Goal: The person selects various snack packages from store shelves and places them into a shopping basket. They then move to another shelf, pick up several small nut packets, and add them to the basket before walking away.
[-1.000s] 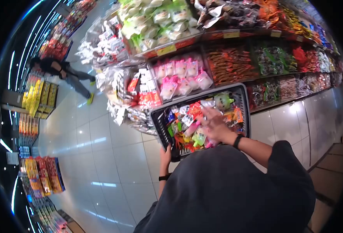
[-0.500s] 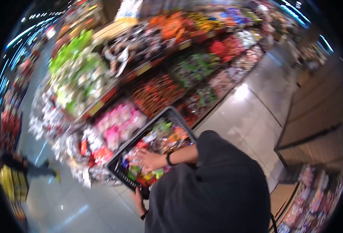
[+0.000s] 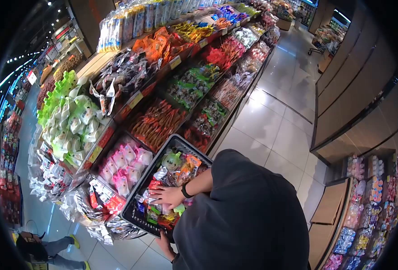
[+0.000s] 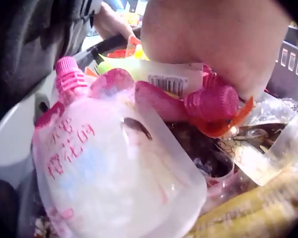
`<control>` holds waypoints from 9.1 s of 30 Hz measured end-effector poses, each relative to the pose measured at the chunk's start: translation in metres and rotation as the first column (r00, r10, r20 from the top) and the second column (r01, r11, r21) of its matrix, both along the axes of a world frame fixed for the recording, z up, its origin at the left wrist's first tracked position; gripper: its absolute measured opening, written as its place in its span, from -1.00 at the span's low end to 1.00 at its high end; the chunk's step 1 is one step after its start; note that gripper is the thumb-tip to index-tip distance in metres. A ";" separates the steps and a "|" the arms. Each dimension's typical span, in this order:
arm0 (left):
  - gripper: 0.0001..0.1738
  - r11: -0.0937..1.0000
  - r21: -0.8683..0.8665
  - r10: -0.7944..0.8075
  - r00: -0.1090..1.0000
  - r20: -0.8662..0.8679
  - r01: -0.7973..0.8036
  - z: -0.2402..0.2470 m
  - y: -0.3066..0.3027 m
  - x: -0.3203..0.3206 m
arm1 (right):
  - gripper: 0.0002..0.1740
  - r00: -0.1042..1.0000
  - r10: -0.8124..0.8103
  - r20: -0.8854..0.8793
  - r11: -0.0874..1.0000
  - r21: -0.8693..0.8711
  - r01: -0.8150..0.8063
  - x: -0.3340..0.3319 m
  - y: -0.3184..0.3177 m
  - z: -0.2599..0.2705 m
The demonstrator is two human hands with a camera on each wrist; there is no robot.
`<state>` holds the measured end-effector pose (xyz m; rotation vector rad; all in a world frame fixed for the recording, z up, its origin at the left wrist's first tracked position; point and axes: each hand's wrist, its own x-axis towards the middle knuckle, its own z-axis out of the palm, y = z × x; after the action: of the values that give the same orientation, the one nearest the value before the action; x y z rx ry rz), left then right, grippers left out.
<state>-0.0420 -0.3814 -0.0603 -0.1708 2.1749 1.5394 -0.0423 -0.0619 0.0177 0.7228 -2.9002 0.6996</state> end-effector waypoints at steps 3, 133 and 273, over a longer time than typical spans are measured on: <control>-0.52 0.999 0.041 -0.004 1.000 -0.014 0.004 -0.015 0.009 -0.011 | 0.00 0.991 -0.084 -0.100 0.996 -0.047 0.080 -0.001 0.000 0.021; -0.48 0.970 -0.236 -0.115 0.959 -0.260 0.052 0.085 0.033 -0.012 | -0.19 0.527 -0.786 0.324 0.587 0.121 0.801 0.121 0.224 -0.031; -0.84 0.889 -0.417 0.123 0.782 0.611 0.187 -0.033 -0.355 0.444 | -0.72 -0.071 -0.209 0.975 0.707 0.201 0.678 0.387 -0.126 -0.165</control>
<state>0.4020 -0.7361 -0.0931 -0.6931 1.9103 0.7404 0.3443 -0.1882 -0.1473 -1.4870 -3.1834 2.1523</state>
